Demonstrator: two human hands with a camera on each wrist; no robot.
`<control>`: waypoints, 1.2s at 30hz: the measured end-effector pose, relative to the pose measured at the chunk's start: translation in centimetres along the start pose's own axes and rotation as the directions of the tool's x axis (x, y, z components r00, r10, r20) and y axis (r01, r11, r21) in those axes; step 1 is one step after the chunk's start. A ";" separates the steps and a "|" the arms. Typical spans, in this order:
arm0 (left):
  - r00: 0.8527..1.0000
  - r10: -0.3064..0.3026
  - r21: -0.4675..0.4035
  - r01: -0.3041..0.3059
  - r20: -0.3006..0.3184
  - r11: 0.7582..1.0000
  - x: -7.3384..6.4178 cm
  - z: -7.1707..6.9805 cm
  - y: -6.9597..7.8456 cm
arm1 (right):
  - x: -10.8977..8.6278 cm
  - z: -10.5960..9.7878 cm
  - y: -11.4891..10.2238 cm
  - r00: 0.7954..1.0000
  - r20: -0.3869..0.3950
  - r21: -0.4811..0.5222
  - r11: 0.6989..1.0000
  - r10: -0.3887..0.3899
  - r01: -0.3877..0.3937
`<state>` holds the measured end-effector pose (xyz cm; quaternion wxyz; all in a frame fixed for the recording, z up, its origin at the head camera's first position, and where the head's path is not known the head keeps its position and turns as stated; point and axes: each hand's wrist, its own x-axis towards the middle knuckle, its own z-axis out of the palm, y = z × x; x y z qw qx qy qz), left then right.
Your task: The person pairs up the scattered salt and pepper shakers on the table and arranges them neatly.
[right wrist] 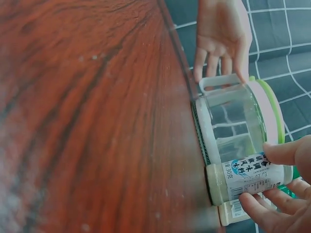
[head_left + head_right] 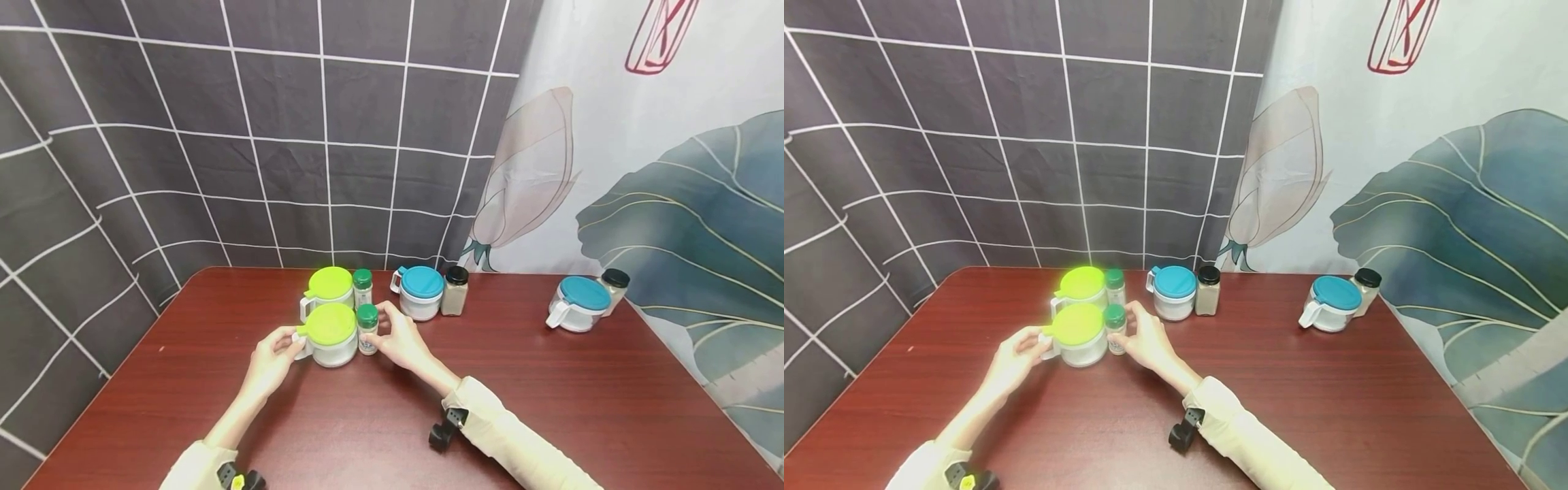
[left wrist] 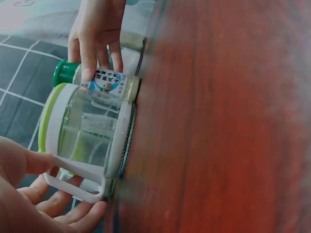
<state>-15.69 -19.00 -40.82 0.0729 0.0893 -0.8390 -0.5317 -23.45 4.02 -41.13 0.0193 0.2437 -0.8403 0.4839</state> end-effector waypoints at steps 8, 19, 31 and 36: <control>0.998 0.043 0.015 -0.043 -0.041 0.999 -0.3 0.1 0.6 | 0.0 0.1 0.1 0.999 0.033 0.026 1.000 0.000 -0.001; 0.979 0.133 -0.097 -0.149 -0.156 0.984 -0.9 0.5 1.6 | -0.3 -0.1 0.1 0.999 0.017 -0.003 0.999 -0.039 0.039; 0.956 0.146 -0.134 -0.184 -0.254 0.974 -1.5 0.6 3.2 | -0.5 -1.2 -0.6 0.997 -0.027 -0.009 0.997 -0.079 0.078; 0.960 0.144 -0.147 -0.182 -0.241 0.972 -1.7 0.8 3.6 | -0.7 -1.7 -0.7 0.995 -0.032 -0.002 0.996 -0.092 0.092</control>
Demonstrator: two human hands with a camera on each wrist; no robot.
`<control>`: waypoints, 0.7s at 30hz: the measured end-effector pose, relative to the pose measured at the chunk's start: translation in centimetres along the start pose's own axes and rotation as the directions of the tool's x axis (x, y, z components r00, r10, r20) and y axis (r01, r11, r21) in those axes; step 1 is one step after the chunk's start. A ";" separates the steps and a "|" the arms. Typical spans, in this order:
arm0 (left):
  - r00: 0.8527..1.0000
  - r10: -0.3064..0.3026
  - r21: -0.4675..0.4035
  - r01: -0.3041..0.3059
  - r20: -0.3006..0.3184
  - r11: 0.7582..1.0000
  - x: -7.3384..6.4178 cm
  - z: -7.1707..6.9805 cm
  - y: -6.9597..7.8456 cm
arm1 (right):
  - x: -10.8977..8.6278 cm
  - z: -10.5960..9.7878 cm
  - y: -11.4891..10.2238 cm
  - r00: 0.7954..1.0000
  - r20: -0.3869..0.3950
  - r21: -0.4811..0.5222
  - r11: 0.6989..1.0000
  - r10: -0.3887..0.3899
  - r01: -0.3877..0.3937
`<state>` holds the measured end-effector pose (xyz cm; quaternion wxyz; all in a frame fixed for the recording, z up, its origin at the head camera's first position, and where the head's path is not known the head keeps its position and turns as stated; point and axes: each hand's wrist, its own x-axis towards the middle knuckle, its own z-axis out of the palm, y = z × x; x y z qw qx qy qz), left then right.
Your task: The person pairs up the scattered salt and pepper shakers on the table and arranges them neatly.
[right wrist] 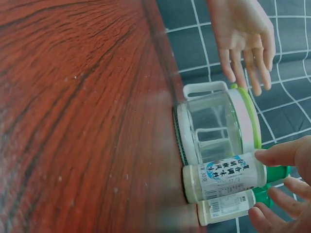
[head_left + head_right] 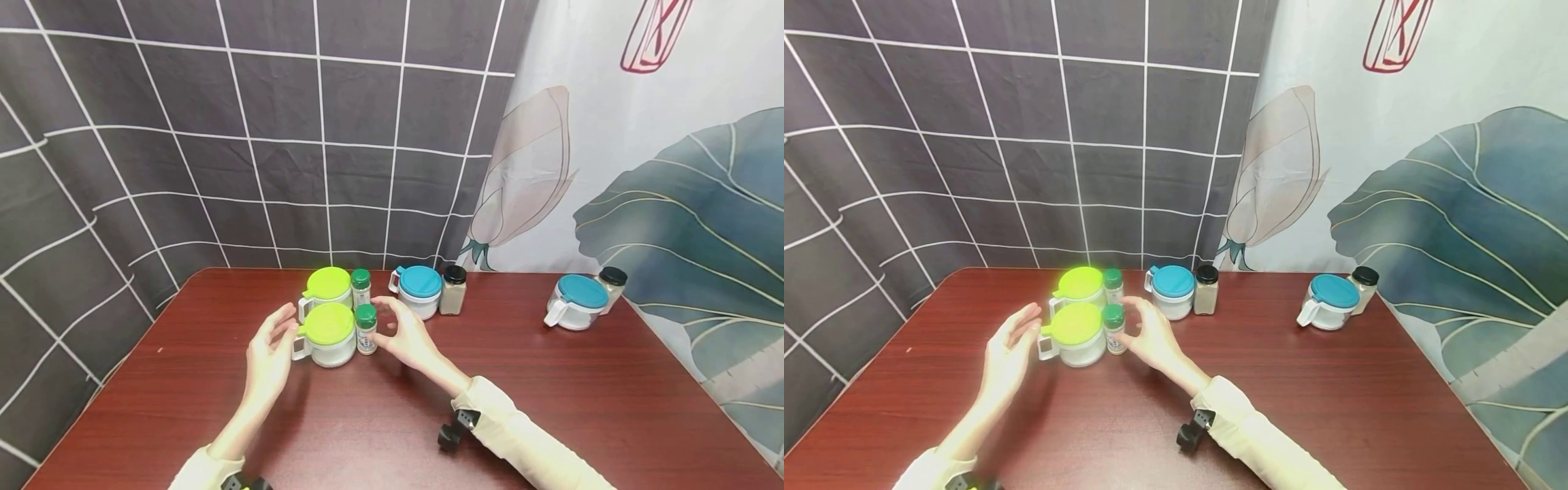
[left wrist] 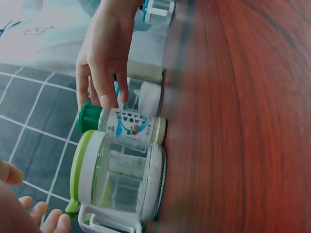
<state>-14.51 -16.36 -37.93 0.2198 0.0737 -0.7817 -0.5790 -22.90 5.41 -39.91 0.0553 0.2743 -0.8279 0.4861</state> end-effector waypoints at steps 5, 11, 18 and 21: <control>0.999 -0.015 -0.032 0.016 0.028 0.999 -0.3 0.4 0.5 | -0.1 -0.7 -0.2 1.000 -0.005 -0.009 1.000 -0.019 0.019; 0.999 0.024 -0.068 -0.022 0.032 0.997 -0.7 1.1 0.9 | -0.6 -1.6 -0.2 0.999 -0.009 -0.032 0.998 -0.051 0.051; 0.996 0.056 -0.040 -0.053 0.070 0.998 -1.4 2.3 1.5 | -1.4 -2.8 -0.1 0.996 -0.017 -0.111 0.990 -0.092 0.090; 0.992 0.071 -0.018 -0.069 0.104 0.997 -2.0 2.9 1.7 | -1.7 -3.5 0.0 0.994 -0.028 -0.138 0.985 -0.107 0.102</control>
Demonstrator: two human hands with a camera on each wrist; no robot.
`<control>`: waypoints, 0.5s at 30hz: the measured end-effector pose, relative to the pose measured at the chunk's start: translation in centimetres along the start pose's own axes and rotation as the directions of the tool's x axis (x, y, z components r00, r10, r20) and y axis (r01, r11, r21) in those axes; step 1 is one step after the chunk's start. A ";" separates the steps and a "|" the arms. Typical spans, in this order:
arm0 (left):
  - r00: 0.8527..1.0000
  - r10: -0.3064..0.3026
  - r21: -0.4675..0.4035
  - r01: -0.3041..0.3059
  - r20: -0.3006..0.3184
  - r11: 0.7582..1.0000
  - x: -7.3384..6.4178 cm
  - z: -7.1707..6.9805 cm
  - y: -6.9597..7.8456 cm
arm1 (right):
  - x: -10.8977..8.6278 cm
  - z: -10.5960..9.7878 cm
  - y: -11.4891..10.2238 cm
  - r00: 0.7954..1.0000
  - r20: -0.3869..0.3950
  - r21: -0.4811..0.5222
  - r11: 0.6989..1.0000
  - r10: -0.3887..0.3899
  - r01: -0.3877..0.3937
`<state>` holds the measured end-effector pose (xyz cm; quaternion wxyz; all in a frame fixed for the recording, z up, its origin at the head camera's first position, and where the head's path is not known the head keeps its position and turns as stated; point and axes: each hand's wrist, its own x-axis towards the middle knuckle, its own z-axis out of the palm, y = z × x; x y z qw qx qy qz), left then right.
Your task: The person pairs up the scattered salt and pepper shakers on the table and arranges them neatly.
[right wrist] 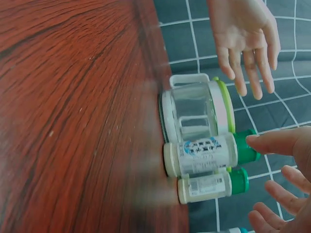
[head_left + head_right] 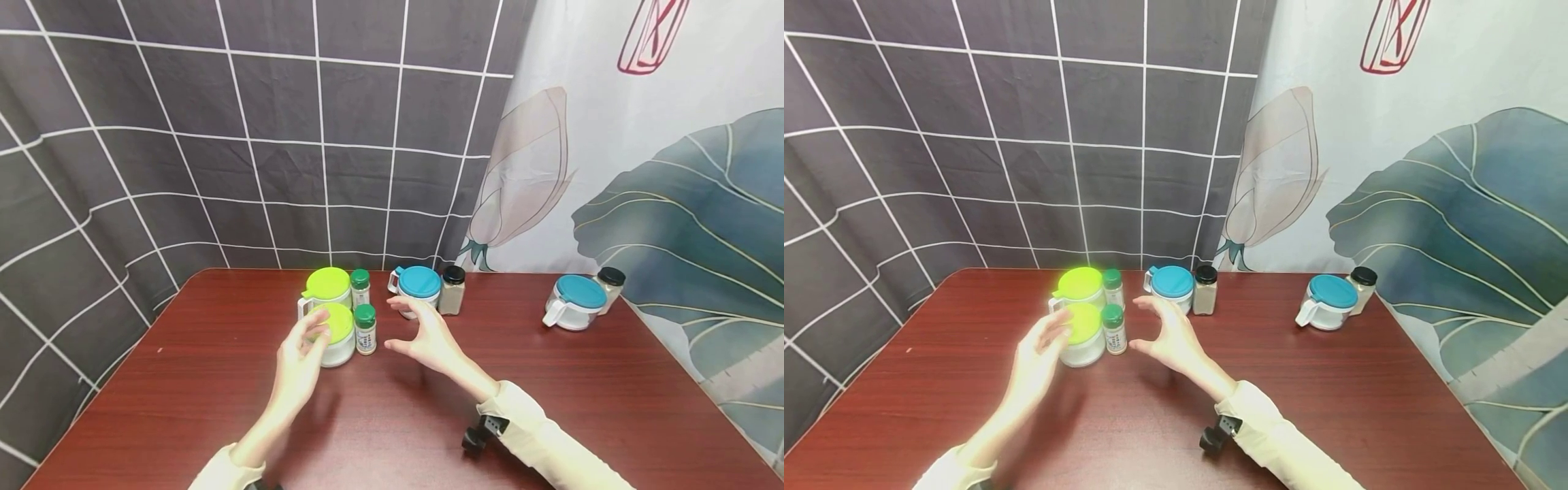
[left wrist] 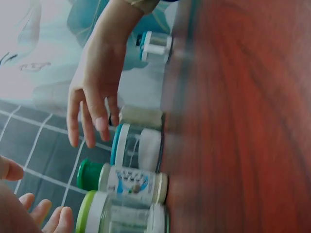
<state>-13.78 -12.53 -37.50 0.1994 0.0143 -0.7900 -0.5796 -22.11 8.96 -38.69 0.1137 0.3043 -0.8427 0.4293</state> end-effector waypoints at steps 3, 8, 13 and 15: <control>0.999 0.023 -0.010 -0.023 0.042 1.000 -0.6 0.7 0.2 | -0.2 -0.6 0.2 1.000 -0.007 -0.012 1.000 -0.004 0.004; 0.994 0.038 -0.070 -0.031 0.106 0.997 -1.1 1.8 0.6 | -0.6 -1.5 0.7 1.000 -0.024 -0.009 1.000 0.005 -0.005; 0.988 0.065 -0.101 -0.051 0.138 0.994 -1.2 2.9 0.6 | -1.0 -2.3 1.2 0.998 -0.056 -0.057 0.998 -0.005 0.002; 0.986 0.071 -0.106 -0.055 0.151 0.993 -1.2 3.3 0.6 | -1.1 -2.7 1.4 0.998 -0.060 -0.072 0.997 -0.005 0.001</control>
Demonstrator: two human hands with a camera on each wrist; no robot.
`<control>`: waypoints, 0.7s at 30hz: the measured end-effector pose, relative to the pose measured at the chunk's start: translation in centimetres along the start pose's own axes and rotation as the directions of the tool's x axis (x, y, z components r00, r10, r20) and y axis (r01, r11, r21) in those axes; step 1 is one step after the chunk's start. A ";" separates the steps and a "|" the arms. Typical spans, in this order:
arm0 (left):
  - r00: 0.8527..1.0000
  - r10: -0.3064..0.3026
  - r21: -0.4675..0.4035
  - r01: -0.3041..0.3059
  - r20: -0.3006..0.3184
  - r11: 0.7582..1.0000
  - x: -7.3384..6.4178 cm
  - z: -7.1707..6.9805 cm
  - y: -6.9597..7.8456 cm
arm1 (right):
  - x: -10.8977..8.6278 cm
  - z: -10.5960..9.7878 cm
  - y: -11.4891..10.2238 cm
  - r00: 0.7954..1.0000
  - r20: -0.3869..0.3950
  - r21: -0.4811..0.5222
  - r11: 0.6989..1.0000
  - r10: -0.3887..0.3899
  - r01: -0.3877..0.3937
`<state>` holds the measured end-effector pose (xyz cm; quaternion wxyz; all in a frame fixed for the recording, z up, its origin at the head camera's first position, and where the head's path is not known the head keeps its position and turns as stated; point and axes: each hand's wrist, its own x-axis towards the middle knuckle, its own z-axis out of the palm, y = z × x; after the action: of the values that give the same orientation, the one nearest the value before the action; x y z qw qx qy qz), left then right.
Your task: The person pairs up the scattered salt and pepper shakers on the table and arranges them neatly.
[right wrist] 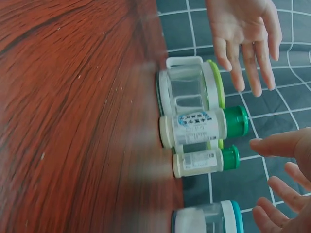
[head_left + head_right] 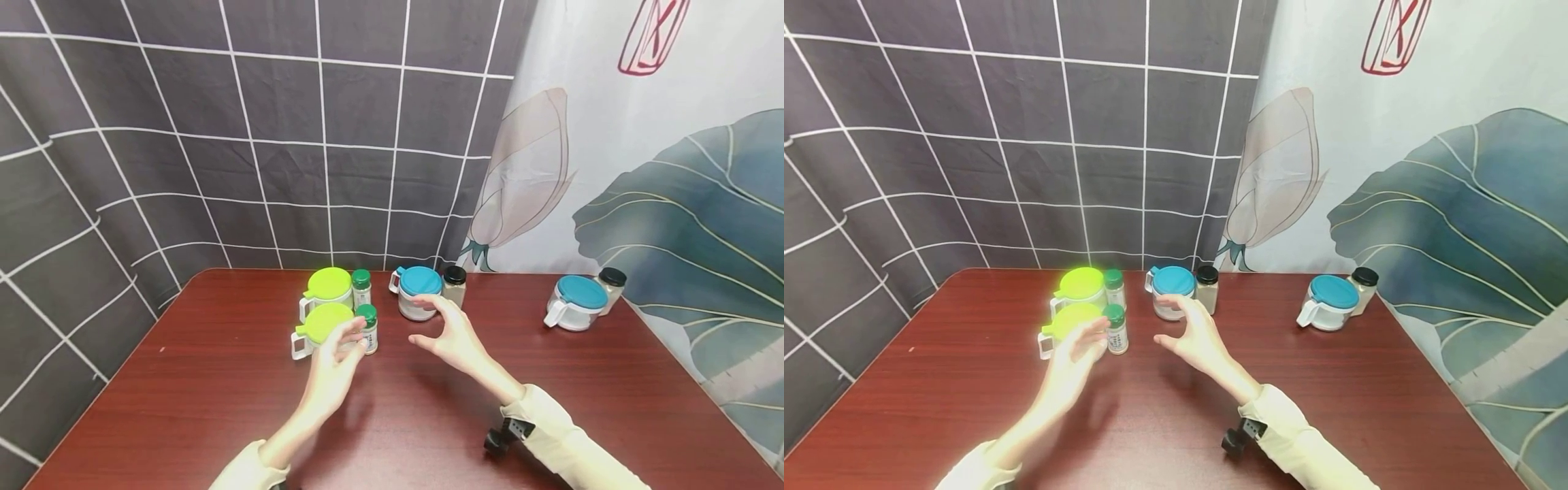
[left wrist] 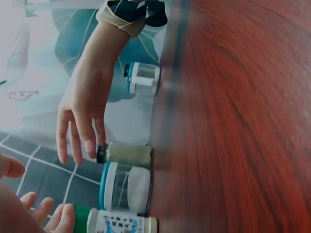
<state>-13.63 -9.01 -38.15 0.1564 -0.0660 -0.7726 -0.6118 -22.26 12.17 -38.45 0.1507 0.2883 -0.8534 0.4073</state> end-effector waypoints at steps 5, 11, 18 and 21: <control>0.999 -0.025 -0.020 0.026 0.039 0.999 0.2 1.0 0.1 | -0.3 -1.1 0.8 1.000 0.001 0.002 1.000 -0.010 0.010; 0.996 -0.041 -0.021 0.043 0.083 0.999 0.3 2.1 0.1 | -1.0 -2.4 1.9 1.000 0.013 0.031 0.999 0.010 -0.010; 0.989 -0.054 -0.041 0.061 0.139 0.997 0.5 3.5 0.1 | -1.8 -3.7 2.7 0.999 0.004 -0.007 0.999 0.040 -0.040; 0.986 -0.055 -0.031 0.061 0.154 0.998 0.6 4.1 0.2 | -2.0 -4.1 3.0 0.999 0.003 -0.013 0.999 0.036 -0.036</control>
<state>-14.85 -5.06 -38.62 0.0775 -0.0931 -0.7730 -0.6227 -22.47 17.60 -38.73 0.1440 0.2724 -0.8613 0.4040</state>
